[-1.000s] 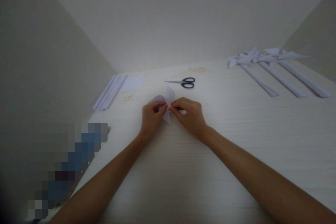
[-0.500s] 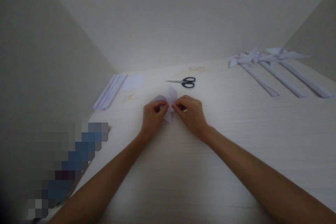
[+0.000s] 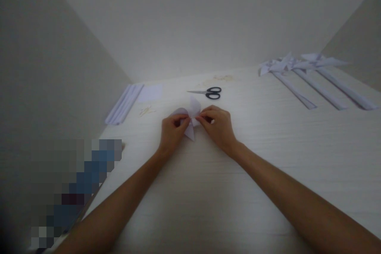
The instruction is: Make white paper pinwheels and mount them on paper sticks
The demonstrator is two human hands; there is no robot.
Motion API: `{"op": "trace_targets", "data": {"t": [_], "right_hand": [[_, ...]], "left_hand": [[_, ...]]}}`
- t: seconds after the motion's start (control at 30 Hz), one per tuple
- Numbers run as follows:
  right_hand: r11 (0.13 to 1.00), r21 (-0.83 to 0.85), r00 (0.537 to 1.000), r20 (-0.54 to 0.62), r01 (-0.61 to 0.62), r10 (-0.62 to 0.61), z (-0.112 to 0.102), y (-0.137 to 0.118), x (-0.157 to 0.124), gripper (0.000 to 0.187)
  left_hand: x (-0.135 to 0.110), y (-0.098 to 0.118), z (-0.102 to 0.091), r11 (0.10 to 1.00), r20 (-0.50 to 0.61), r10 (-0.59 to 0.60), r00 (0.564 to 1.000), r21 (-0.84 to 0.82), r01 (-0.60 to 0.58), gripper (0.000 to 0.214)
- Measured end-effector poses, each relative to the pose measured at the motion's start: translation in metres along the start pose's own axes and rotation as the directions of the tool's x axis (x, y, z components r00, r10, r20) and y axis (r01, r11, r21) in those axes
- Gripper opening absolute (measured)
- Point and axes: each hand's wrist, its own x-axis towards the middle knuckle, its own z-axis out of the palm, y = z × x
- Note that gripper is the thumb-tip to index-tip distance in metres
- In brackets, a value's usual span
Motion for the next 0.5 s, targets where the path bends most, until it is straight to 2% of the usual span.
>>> {"op": "trace_targets", "data": {"t": [0.17, 0.5], "right_hand": [[1.0, 0.0, 0.999, 0.046, 0.027, -0.027, -0.0005, -0.0016, 0.0006, 0.011], [0.998, -0.056, 0.999, 0.045, 0.032, -0.03, -0.0012, -0.0006, -0.0015, 0.012]], "left_hand": [[0.0002, -0.0005, 0.0001, 1.0, -0.004, -0.028, 1.0, 0.003, 0.028, 0.015], [0.0, -0.0001, 0.0008, 1.0, -0.015, -0.002, 1.0, 0.0, 0.002, 0.013]]}}
